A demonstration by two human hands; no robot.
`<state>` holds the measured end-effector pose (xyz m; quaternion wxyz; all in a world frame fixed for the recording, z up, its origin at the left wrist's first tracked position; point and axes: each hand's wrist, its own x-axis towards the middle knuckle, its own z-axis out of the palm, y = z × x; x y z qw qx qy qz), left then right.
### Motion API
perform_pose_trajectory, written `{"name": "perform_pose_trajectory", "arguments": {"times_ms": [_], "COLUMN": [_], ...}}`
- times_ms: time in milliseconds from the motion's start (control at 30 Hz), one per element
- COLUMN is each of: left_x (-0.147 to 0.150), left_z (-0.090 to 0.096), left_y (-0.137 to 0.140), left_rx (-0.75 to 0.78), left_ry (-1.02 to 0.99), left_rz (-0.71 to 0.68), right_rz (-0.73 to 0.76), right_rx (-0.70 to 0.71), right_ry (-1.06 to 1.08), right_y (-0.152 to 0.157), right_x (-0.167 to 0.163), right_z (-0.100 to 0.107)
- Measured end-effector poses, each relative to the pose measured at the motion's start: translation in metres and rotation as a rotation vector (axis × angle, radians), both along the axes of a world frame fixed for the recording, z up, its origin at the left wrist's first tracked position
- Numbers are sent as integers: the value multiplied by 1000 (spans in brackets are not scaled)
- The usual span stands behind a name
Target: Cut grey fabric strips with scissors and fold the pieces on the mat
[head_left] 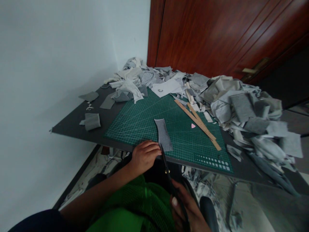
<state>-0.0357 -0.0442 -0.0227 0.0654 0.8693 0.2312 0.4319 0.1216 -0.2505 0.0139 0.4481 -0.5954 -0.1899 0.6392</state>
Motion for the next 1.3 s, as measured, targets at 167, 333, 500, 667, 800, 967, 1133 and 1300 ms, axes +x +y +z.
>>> {"name": "perform_pose_trajectory", "arguments": {"times_ms": [167, 333, 500, 667, 800, 967, 1133, 1300], "left_x": [1, 0, 0, 0, 0, 0, 0, 0], "left_z": [0, -2, -4, -3, -5, -6, -6, -5], "left_y": [0, 0, 0, 0, 1, 2, 1, 2], "left_rx": [-4, -21, -26, -11, -14, -24, -25, -22], "left_ry": [-1, 24, 31, 16, 28, 20, 22, 5], "left_rz": [-8, -2, -2, -4, -10, -16, -13, -11], "right_rz": [-34, -46, -42, -50, -44, -32, -11, -5], "right_rx": [-61, -58, -41, -33, -3, -23, -15, -8], "right_ry": [-2, -42, -11, -8, -8, -6, -26, -42], "right_y": [1, 0, -1, 0, 1, -1, 2, 2], "right_x": [-1, -3, -5, -6, -5, -4, -5, -3], "right_z": [4, 2, -1, -3, -6, -7, -2, -2]}}
